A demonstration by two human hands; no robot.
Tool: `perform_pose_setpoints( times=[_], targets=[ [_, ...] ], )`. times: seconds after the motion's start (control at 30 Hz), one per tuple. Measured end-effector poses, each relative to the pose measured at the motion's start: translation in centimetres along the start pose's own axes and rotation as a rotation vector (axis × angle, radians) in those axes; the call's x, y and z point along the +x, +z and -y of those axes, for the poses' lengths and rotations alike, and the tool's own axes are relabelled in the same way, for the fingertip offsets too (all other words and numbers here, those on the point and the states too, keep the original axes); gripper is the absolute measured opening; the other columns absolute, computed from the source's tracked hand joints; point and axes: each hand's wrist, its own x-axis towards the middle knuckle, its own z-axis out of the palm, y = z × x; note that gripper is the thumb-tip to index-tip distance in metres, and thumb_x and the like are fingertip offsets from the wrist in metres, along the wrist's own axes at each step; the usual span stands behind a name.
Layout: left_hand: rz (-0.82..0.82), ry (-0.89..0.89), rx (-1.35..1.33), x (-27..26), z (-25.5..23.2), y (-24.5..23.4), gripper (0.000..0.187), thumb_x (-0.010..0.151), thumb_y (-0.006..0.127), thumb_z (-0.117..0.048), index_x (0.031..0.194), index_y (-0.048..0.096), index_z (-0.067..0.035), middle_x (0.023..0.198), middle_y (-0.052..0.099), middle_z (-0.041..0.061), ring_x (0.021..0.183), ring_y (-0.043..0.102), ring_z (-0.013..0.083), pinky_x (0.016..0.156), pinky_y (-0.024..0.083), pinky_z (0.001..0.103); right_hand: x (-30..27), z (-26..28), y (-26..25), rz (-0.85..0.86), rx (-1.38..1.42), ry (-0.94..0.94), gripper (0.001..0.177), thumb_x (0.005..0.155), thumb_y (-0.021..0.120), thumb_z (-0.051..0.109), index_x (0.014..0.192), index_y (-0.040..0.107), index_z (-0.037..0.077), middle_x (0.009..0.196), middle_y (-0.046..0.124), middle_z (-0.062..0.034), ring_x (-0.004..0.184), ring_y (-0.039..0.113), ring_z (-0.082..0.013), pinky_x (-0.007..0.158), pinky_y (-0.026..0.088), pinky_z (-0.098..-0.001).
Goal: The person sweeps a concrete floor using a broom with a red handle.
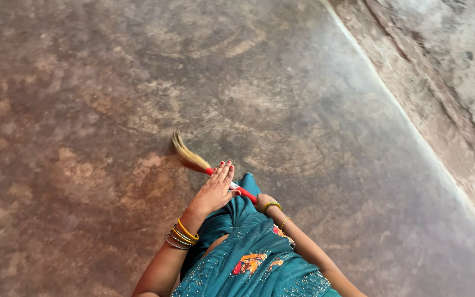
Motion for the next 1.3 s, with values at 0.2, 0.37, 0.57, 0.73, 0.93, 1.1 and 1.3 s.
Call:
perform_pose_setpoints(
  times=[0.2, 0.37, 0.57, 0.73, 0.93, 1.1, 1.3],
  targets=[
    [-0.005, -0.065, 0.001, -1.4, 0.8, -0.2, 0.092, 0.099, 0.051, -0.059, 0.158, 0.019, 0.004, 0.168, 0.015, 0.023, 0.156, 0.013, 0.0375, 0.126, 0.015, 0.047, -0.1, -3.7, -1.1, 0.136, 0.209, 0.205, 0.043, 0.082, 0.078, 0.044, 0.094, 0.080, 0.003, 0.072, 0.076, -0.0132, 0.058, 0.073, -0.0226, 0.061, 0.059, -0.0380],
    [-0.055, -0.103, -0.031, -2.4, 1.7, -0.6, 0.093, 0.098, 0.051, -0.059, 0.159, 0.018, 0.003, 0.168, 0.015, 0.023, 0.156, 0.012, 0.0372, 0.126, 0.015, 0.047, 1.8, -9.3, -1.2, -0.026, 0.617, 0.540, 0.033, 0.081, 0.086, 0.026, 0.091, 0.074, -0.003, 0.067, 0.069, -0.0102, 0.052, 0.066, -0.0216, 0.048, 0.051, -0.0374],
    [-0.064, -0.148, -0.059, -4.5, 4.5, -1.4, 0.096, 0.097, 0.047, -0.063, 0.160, 0.016, 0.002, 0.169, 0.012, 0.021, 0.157, 0.010, 0.0356, 0.126, 0.015, 0.046, 3.4, -4.8, -3.9, -0.272, 1.044, 0.606, 0.030, 0.083, 0.080, 0.017, 0.095, 0.069, -0.009, 0.066, 0.064, -0.0108, 0.050, 0.062, -0.0221, 0.045, 0.049, -0.0392],
    [-0.042, -0.189, -0.049, -6.4, 7.2, -4.5, 0.095, 0.097, 0.045, -0.064, 0.160, 0.015, 0.001, 0.169, 0.012, 0.019, 0.157, 0.009, 0.0341, 0.126, 0.015, 0.046, 1.6, 3.6, -5.1, -0.350, 0.814, 0.485, 0.028, 0.084, 0.075, 0.015, 0.103, 0.065, -0.004, 0.069, 0.069, -0.0140, 0.052, 0.066, -0.0227, 0.047, 0.054, -0.0383],
    [-0.116, -0.154, -0.057, -7.8, 9.8, -6.7, 0.094, 0.098, 0.049, -0.061, 0.160, 0.019, 0.003, 0.169, 0.015, 0.021, 0.157, 0.011, 0.0366, 0.126, 0.016, 0.047, 2.9, 9.0, -3.3, -0.117, 0.432, 0.217, 0.038, 0.085, 0.071, 0.024, 0.112, 0.064, 0.000, 0.077, 0.074, -0.0184, 0.062, 0.075, -0.0300, 0.060, 0.062, -0.0431],
    [-0.147, -0.189, -0.039, -9.6, 12.5, -7.2, 0.092, 0.097, 0.053, -0.059, 0.158, 0.022, 0.003, 0.168, 0.018, 0.021, 0.157, 0.013, 0.0370, 0.128, 0.016, 0.048, 7.6, 16.4, -1.2, -0.083, 0.016, -0.127, 0.045, 0.079, 0.075, 0.036, 0.112, 0.072, 0.006, 0.102, 0.073, -0.0211, 0.102, 0.071, -0.0397, 0.093, 0.055, -0.0474],
    [-0.228, -0.299, -0.109, -12.5, 15.4, -7.7, 0.094, 0.096, 0.054, -0.057, 0.158, 0.020, 0.004, 0.168, 0.015, 0.023, 0.156, 0.012, 0.0379, 0.124, 0.016, 0.049, 10.1, 22.4, 0.1, 0.043, -0.150, -0.232, 0.040, 0.076, 0.076, 0.034, 0.104, 0.076, 0.005, 0.098, 0.074, -0.0224, 0.095, 0.072, -0.0390, 0.088, 0.056, -0.0482]
  ],
)
